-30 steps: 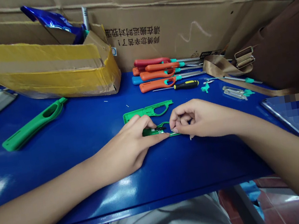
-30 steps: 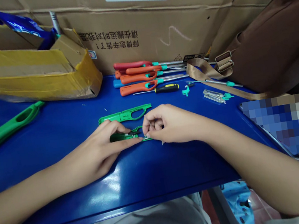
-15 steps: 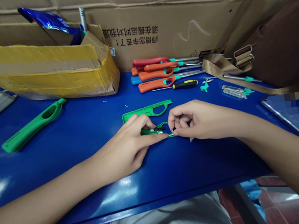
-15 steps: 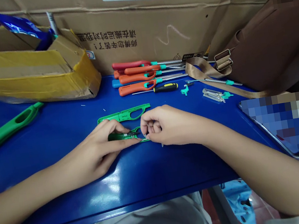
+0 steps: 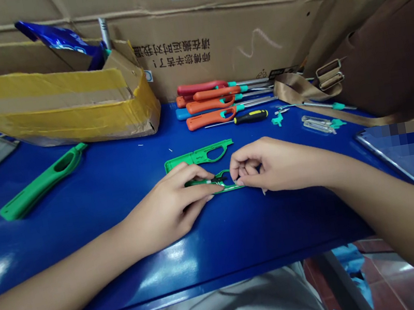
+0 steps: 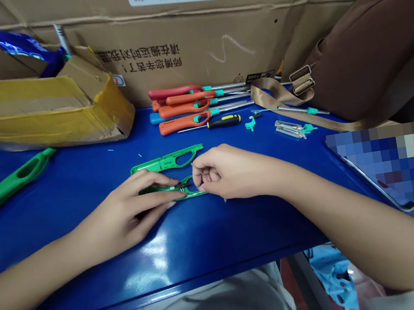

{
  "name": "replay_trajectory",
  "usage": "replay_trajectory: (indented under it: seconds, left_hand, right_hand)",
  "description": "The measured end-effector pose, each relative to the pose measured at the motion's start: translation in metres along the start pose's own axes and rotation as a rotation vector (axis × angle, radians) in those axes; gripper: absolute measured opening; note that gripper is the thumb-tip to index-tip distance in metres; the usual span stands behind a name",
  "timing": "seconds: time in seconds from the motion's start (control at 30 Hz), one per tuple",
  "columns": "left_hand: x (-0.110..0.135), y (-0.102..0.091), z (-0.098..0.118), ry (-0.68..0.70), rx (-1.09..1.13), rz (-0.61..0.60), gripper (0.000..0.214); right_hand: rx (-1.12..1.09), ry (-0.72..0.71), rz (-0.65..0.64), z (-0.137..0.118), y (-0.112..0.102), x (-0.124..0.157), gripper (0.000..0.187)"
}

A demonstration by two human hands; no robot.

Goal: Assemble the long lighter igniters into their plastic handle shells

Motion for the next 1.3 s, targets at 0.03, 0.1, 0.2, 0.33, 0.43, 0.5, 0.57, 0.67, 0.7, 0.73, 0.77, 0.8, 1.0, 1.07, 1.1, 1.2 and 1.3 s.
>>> replay_trajectory:
  seconds: [0.03,0.1,0.2,0.33,0.43,0.5,0.57,0.67,0.7,0.73,0.77,0.8,1.0,1.07,1.1,1.2,1.3]
  left_hand:
    - [0.000,0.000,0.000,0.003,-0.001,0.007,0.027]
    - [0.000,0.001,-0.001,0.002,-0.003,0.006,0.025]
    - [-0.001,0.002,-0.001,-0.006,-0.005,-0.007,0.026]
    - [-0.001,0.002,-0.001,-0.010,0.003,-0.022,0.028]
    - [-0.001,0.002,0.000,-0.014,0.006,-0.025,0.029]
    - [-0.001,0.002,0.000,-0.016,0.007,-0.026,0.028]
    - [-0.001,0.002,0.001,-0.014,0.012,-0.024,0.027]
    - [-0.001,0.001,0.001,-0.009,0.021,-0.021,0.027]
    - [-0.001,0.001,0.001,-0.009,0.021,-0.022,0.026]
    - [-0.001,0.001,0.001,-0.009,0.020,-0.022,0.027]
    - [-0.001,0.001,0.001,-0.008,0.017,-0.024,0.027]
    - [-0.001,0.001,0.001,-0.008,0.013,-0.027,0.027]
    - [0.000,0.001,-0.001,-0.005,-0.015,-0.028,0.028]
    - [-0.001,0.001,-0.002,-0.002,-0.011,-0.016,0.027]
    - [0.000,0.000,-0.002,-0.001,-0.010,-0.008,0.028]
    - [0.000,0.000,-0.002,0.007,-0.003,0.016,0.028]
    - [0.002,-0.001,-0.003,0.006,0.003,0.041,0.025]
  right_hand:
    - [0.007,-0.002,0.001,0.001,-0.001,0.000,0.013]
    - [0.023,-0.001,0.007,0.001,-0.002,0.000,0.013]
    - [0.042,0.021,0.016,0.000,-0.002,0.001,0.014]
    - [0.052,0.031,0.027,-0.002,-0.001,0.001,0.015]
    - [0.036,0.030,0.003,-0.001,-0.001,-0.001,0.014]
    - [0.016,0.040,-0.022,0.001,-0.001,-0.002,0.013]
    - [-0.005,0.055,-0.046,0.002,-0.002,-0.003,0.012]
    - [-0.023,0.077,-0.068,0.001,-0.002,-0.003,0.009]
    - [-0.024,0.080,-0.069,0.001,-0.001,-0.002,0.009]
    - [-0.025,0.079,-0.065,0.002,-0.001,-0.002,0.009]
    - [-0.029,0.074,-0.058,0.002,-0.001,-0.002,0.009]
    - [-0.039,0.065,-0.052,0.002,-0.001,-0.002,0.010]
    - [-0.025,-0.066,-0.024,0.003,-0.002,-0.002,0.013]
    - [0.057,-0.134,0.013,0.001,-0.003,-0.001,0.015]
    - [0.102,-0.171,0.029,-0.001,-0.004,0.000,0.014]
    - [0.197,-0.252,0.045,-0.005,-0.004,0.002,0.014]
    - [0.219,-0.274,0.043,-0.006,-0.003,0.003,0.015]
Point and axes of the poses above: each hand's wrist, its own x-axis away from the middle knuckle, its own y-axis out of the palm, z = x × y, the point moved 3 cm from there along -x, towards the middle knuckle, and after that the axes turned 13 degrees about y, right-handed, at the moved point
